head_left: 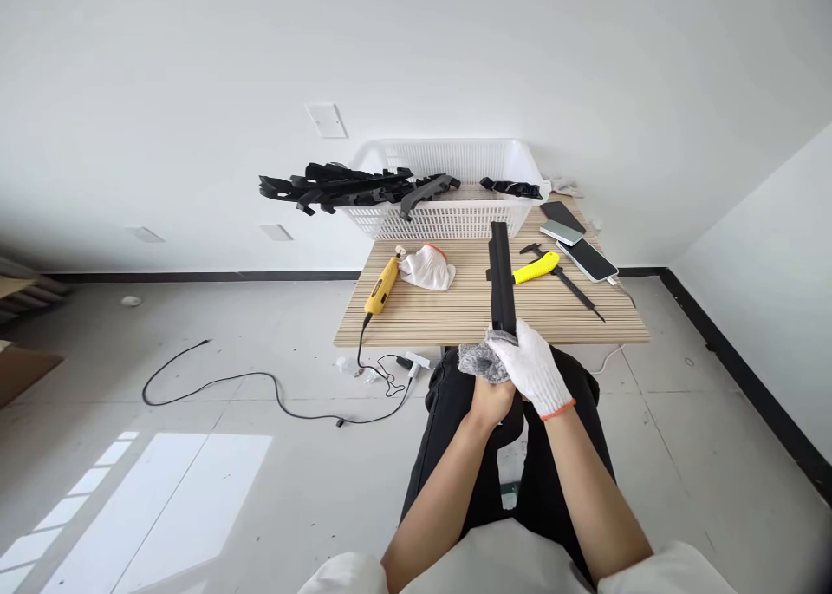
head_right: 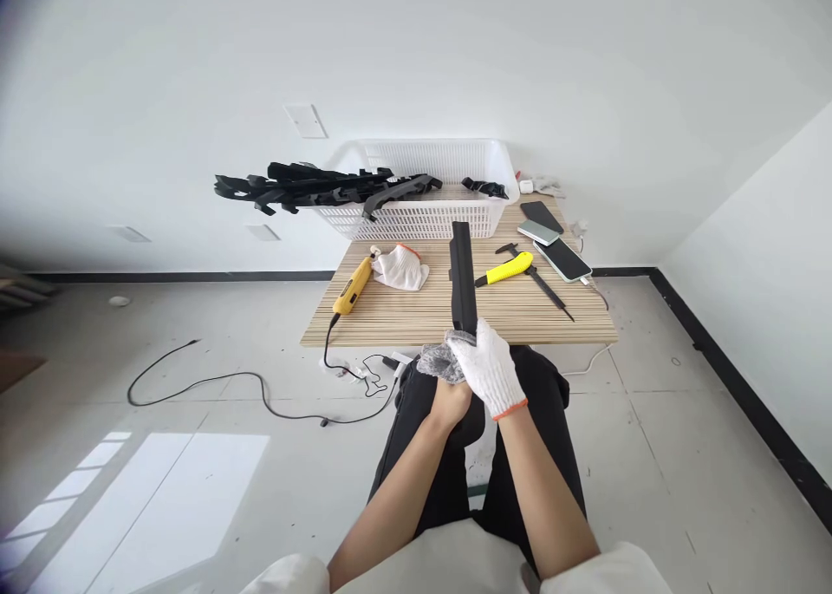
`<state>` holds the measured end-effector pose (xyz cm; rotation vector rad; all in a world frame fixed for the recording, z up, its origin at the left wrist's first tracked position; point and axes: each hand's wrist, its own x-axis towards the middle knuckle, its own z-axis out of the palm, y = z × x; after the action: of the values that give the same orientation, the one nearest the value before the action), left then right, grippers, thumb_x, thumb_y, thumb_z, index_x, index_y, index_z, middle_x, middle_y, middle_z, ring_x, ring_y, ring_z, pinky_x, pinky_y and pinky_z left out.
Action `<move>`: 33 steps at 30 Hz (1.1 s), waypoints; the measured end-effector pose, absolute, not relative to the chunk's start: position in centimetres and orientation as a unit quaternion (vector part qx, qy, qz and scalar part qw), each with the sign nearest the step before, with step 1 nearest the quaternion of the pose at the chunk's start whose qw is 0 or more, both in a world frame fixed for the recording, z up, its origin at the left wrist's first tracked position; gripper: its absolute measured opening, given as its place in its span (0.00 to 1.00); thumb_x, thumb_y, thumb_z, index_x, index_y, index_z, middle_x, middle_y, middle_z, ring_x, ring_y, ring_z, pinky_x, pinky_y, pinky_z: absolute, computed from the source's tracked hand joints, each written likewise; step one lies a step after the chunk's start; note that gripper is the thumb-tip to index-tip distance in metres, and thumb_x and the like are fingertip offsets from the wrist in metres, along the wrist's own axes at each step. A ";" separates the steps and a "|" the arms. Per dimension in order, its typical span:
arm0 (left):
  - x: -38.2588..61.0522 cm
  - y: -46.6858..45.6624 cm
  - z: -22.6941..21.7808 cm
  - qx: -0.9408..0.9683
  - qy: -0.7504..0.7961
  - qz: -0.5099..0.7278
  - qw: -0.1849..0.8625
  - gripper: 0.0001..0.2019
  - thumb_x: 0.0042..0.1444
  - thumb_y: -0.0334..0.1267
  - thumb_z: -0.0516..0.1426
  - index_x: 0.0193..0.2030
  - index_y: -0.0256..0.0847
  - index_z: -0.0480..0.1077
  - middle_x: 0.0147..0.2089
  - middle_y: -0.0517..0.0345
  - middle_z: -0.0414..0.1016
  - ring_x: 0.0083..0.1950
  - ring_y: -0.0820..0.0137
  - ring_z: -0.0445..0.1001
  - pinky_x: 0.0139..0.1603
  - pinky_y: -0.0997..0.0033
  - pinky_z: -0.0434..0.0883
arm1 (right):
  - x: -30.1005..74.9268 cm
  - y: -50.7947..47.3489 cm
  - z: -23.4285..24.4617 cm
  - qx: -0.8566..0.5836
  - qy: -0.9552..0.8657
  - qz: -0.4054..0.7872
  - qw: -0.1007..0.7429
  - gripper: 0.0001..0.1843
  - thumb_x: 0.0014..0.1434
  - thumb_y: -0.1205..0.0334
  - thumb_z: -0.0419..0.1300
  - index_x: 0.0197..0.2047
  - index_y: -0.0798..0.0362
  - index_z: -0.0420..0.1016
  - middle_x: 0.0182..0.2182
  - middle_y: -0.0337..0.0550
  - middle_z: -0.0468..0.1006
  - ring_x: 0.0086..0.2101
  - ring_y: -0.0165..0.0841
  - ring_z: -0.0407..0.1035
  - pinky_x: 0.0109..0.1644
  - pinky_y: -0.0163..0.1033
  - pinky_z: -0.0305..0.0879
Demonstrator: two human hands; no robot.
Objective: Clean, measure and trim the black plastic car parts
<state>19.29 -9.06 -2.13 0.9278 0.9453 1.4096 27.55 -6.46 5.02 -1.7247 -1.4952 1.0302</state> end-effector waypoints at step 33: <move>15.5 -11.6 -5.2 0.599 0.454 0.302 0.587 0.20 0.63 0.50 0.59 0.54 0.40 0.62 0.45 0.50 0.80 0.35 0.63 0.83 0.33 0.66 0.76 | 27.3 -4.2 3.8 -0.649 -0.545 0.279 0.453 0.25 0.61 0.53 0.57 0.60 0.50 0.75 0.41 0.45 0.84 0.42 0.43 0.77 0.48 0.46 0.68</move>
<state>15.45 -11.59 -5.23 1.3955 1.0582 0.7041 27.29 -4.21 3.77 -1.6018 -1.3453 0.6886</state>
